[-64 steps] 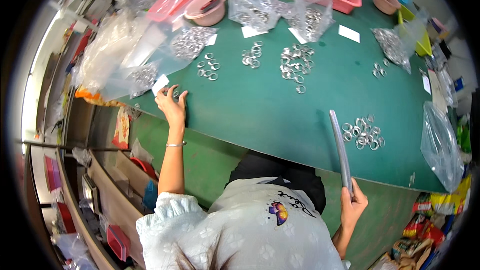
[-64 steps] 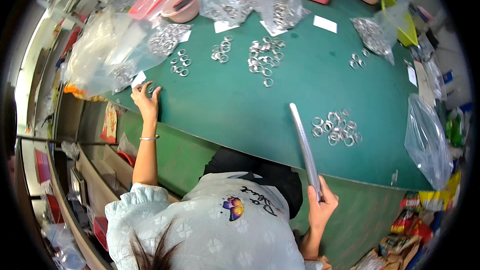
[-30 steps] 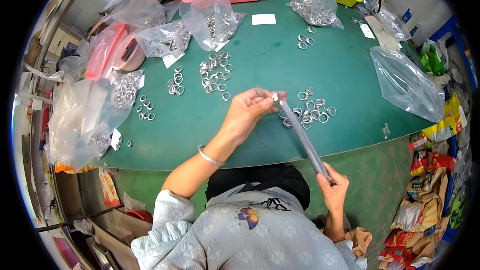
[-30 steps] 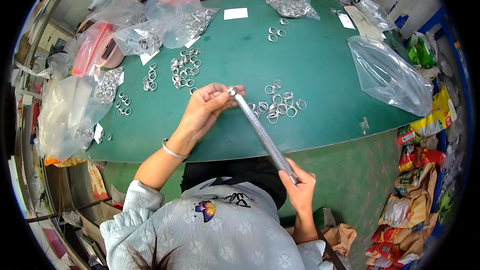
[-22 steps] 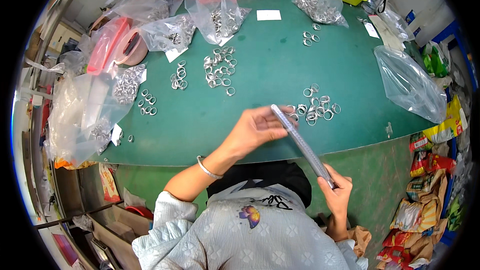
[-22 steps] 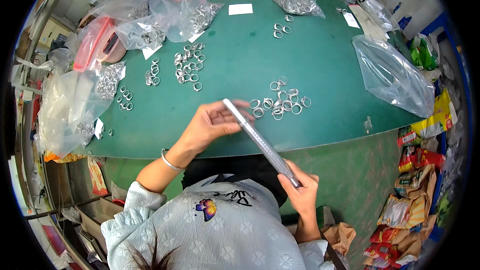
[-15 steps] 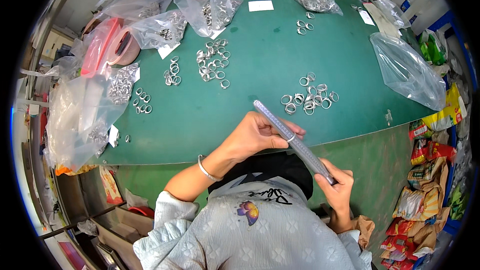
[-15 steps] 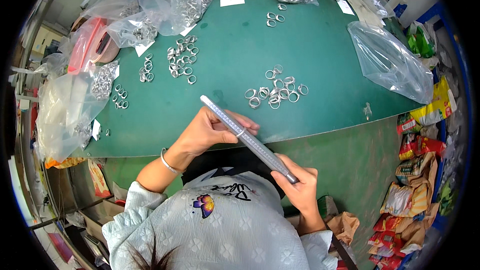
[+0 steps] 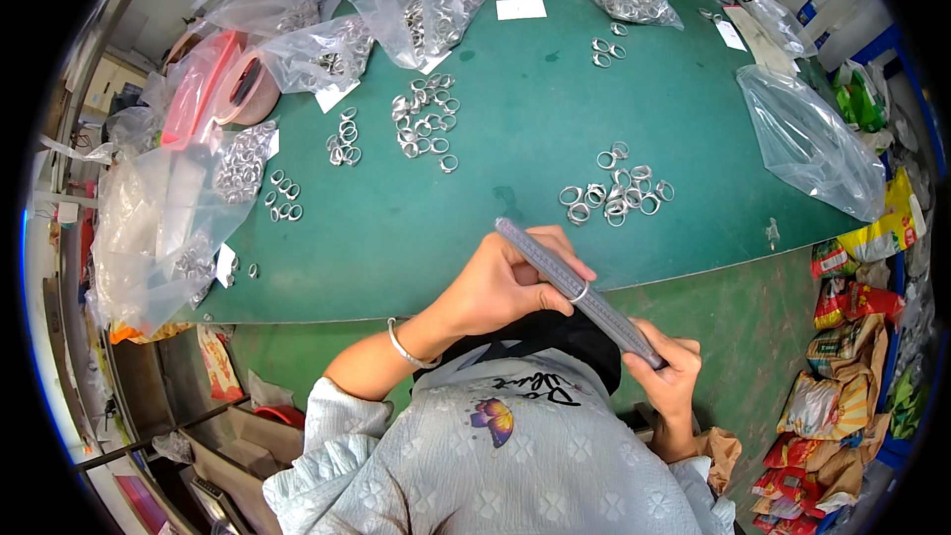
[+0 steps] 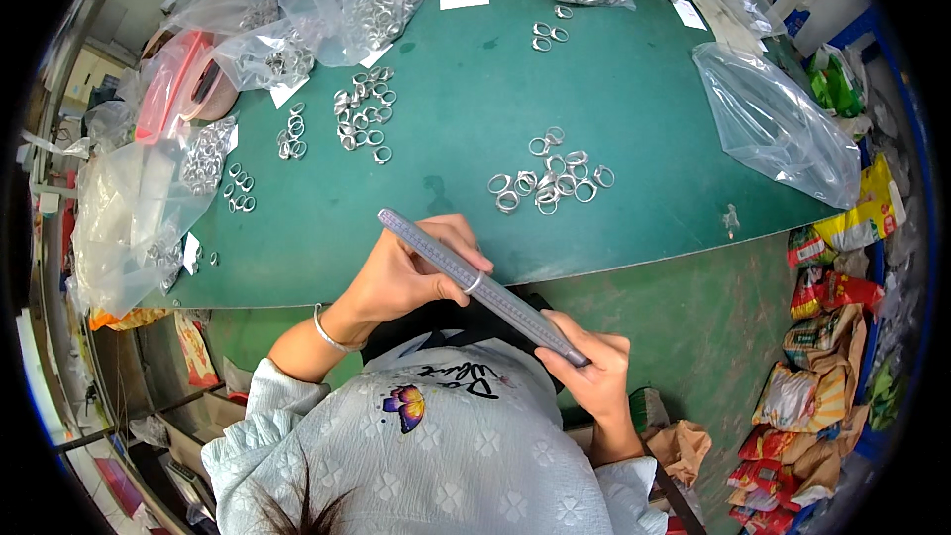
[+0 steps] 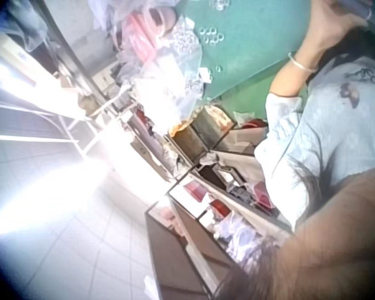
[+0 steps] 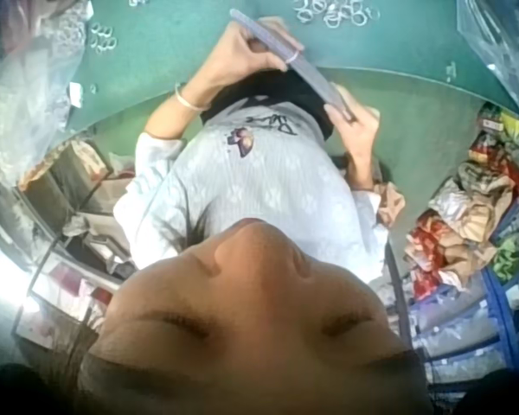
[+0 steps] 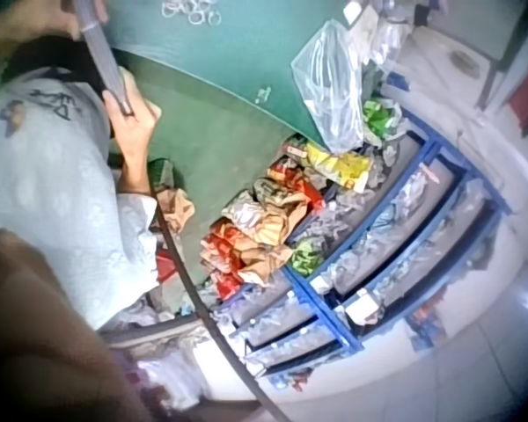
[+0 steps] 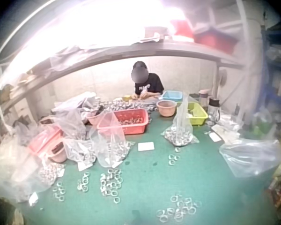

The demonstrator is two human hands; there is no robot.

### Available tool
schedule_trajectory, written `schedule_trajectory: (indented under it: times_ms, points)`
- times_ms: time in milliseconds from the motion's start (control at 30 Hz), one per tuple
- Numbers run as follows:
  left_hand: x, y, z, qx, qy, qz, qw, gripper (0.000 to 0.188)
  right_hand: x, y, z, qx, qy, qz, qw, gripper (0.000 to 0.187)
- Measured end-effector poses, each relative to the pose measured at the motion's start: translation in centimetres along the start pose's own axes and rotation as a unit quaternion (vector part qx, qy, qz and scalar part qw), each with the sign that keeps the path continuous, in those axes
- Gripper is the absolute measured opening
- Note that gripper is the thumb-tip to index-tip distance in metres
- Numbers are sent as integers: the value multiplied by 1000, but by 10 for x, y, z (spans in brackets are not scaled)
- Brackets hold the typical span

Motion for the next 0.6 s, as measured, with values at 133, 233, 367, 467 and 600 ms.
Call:
schedule_trajectory:
  times_ms: [133,233,367,467,600]
  points:
    - [2,2,-3,-48,-58,-5,997,30,4,0,0,0,19,-27,999,39]
    - [6,3,-3,-46,-67,-3,997,30,6,-1,0,4,20,-47,999,40]
    - [7,5,-2,-30,-18,-20,999,29,5,-4,4,-1,17,-30,999,39]
    - [-1,8,-5,-27,-17,-16,999,29,5,-3,5,-8,19,-9,1000,38]
    - [-25,9,-6,21,81,21,996,29,8,-5,13,3,43,-15,999,38]
Point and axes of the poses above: each hand's wrist, its own y-axis away from the middle knuckle, its own z-axis out of the palm, x = y × z, the point moved 2 cm from there along -y, towards the middle knuckle, and after that the axes turned 4 degrees about -z, right-handed, at the moved point
